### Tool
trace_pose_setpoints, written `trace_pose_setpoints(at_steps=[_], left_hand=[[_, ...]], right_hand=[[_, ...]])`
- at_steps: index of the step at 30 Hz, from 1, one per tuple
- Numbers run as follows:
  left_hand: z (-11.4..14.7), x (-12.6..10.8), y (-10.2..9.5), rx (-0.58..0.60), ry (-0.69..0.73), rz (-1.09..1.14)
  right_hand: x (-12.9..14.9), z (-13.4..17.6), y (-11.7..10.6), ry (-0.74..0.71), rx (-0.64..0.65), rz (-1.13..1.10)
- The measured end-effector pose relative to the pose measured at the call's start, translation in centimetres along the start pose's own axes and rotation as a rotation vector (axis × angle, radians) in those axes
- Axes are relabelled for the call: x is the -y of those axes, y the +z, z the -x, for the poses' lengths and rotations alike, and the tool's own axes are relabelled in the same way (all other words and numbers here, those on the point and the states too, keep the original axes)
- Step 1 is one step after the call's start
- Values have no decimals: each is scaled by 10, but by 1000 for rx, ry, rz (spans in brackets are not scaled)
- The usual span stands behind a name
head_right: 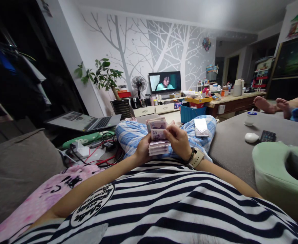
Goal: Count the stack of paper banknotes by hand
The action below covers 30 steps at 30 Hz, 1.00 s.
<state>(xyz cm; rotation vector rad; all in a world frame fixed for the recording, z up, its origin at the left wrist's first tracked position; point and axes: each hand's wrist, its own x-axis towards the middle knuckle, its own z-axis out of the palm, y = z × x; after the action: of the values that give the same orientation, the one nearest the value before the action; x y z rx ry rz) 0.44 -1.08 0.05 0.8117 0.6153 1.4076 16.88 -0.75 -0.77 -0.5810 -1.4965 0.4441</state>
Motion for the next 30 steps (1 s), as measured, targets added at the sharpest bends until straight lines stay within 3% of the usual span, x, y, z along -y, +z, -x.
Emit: trace_pose_setpoints(at_steps=[30], left_hand=[[-7,0,-8,40,8,12]], right_hand=[[-9,-2,-1,-72,-4,-13]])
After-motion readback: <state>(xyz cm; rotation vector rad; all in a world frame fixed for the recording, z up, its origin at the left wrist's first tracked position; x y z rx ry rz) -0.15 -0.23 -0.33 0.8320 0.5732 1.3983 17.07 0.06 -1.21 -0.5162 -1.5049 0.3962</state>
